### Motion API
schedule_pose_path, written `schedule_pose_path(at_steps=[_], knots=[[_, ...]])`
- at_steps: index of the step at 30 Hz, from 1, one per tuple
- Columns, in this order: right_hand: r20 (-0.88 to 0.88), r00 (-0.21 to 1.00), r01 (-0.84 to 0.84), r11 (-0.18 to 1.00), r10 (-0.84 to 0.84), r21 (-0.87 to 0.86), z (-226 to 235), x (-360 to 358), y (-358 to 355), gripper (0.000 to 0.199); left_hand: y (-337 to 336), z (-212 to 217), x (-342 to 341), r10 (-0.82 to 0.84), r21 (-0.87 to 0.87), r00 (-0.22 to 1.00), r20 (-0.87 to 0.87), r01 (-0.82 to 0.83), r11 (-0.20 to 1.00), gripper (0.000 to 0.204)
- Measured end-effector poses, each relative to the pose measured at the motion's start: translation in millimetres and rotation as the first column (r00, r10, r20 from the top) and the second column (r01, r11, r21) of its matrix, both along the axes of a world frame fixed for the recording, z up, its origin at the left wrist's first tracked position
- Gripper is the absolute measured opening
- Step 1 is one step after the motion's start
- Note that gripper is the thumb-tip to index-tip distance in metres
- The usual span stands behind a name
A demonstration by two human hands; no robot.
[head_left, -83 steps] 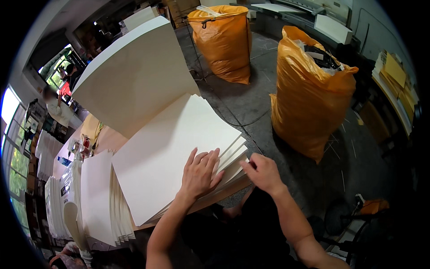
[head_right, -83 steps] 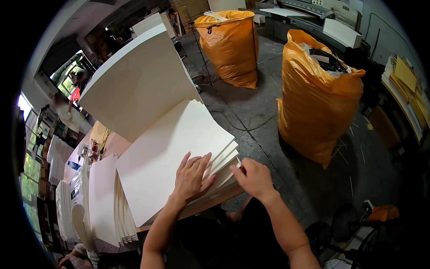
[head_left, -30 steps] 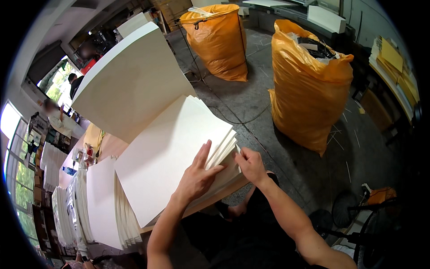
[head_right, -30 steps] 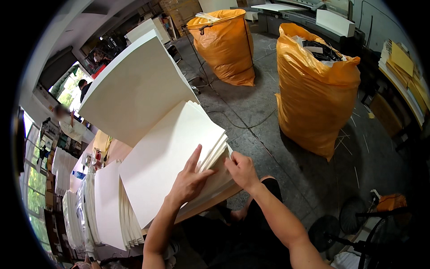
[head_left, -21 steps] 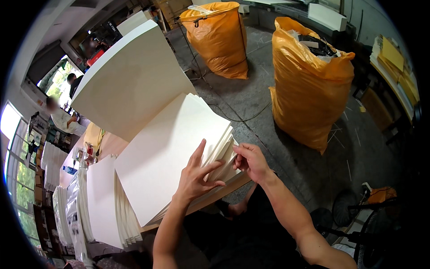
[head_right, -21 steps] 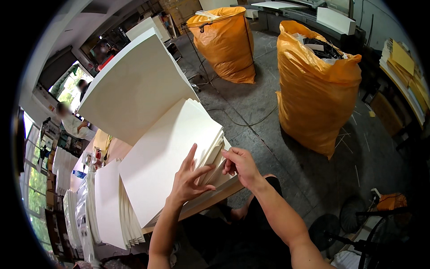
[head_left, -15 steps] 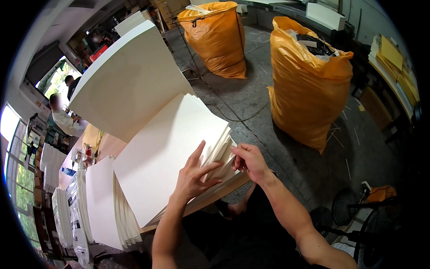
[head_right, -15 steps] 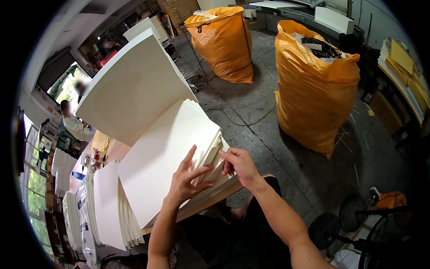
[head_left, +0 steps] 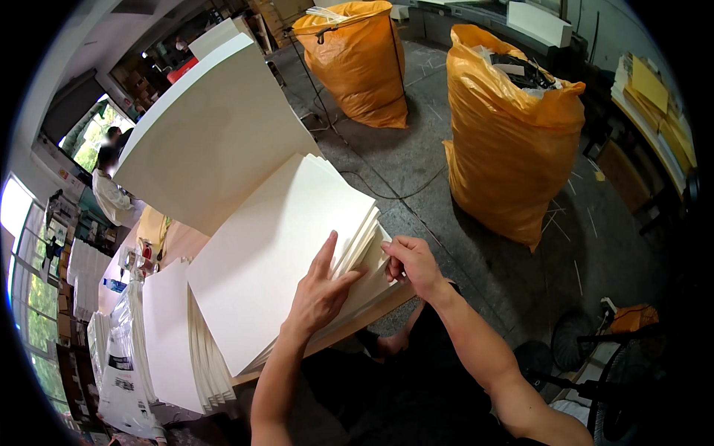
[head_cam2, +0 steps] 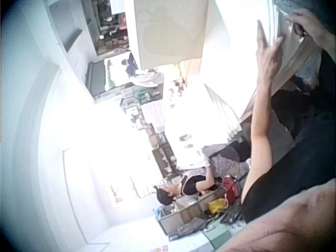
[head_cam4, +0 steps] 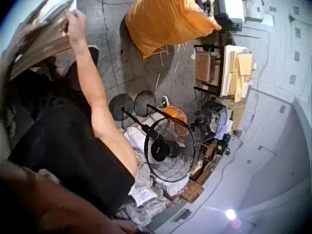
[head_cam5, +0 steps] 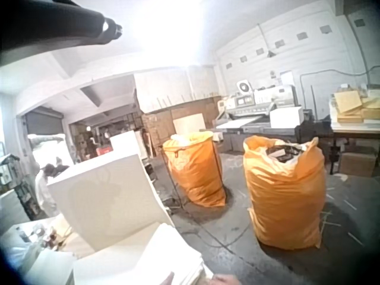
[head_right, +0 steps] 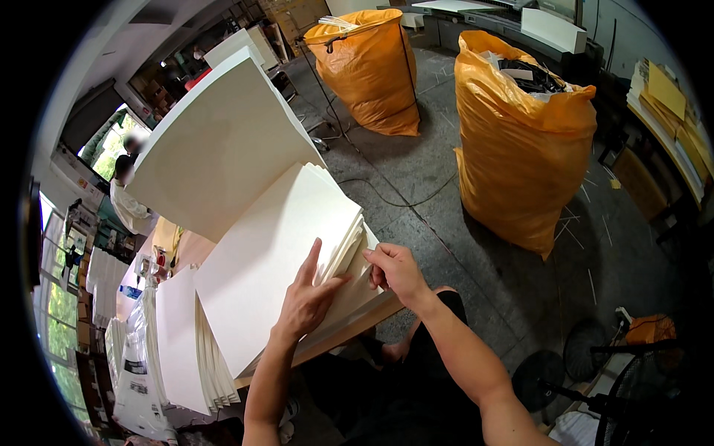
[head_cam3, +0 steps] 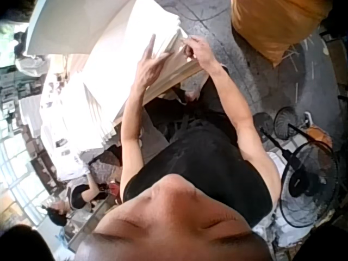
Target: The person picks up stacks of white paper from a table, aligns the edges by hand, and places them onto a larger stack.
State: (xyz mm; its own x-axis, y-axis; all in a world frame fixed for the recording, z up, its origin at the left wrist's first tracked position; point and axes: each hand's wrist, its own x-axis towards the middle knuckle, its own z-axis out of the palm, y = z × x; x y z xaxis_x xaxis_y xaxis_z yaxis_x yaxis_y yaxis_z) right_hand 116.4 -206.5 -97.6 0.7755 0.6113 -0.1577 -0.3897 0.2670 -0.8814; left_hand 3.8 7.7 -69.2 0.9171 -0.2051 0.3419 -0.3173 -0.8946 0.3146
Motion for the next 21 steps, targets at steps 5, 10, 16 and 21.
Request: schedule_pose_path(at_steps=[5, 10, 16, 21], knots=[[-0.069, 0.997, 0.025, 0.992, -0.017, 0.124, -1.7, -1.4, 5.7, 0.035, -8.6, 10.2, 0.6, 0.003, -0.060, 1.000, 0.027, -0.002, 0.998, 0.056], [-0.070, 0.997, 0.018, 0.995, -0.011, 0.094, -2.8, -2.4, 5.7, 0.037, -2.7, 1.4, 1.0, 0.002, -0.054, 0.999, 0.037, 0.000, 0.999, 0.059], [0.077, 0.992, 0.100, 0.993, -0.104, 0.054, -10.5, -6.8, 3.4, 0.037, -3.8, 4.6, 1.0, 0.002, -0.058, 0.999, 0.041, 0.000, 0.998, 0.054], [0.140, 0.989, 0.064, 0.997, -0.056, -0.051, -4.8, -1.4, 2.6, 0.037, -3.4, 2.7, -0.4, 0.001, -0.017, 1.000, -0.022, -0.002, 1.000, 0.051]])
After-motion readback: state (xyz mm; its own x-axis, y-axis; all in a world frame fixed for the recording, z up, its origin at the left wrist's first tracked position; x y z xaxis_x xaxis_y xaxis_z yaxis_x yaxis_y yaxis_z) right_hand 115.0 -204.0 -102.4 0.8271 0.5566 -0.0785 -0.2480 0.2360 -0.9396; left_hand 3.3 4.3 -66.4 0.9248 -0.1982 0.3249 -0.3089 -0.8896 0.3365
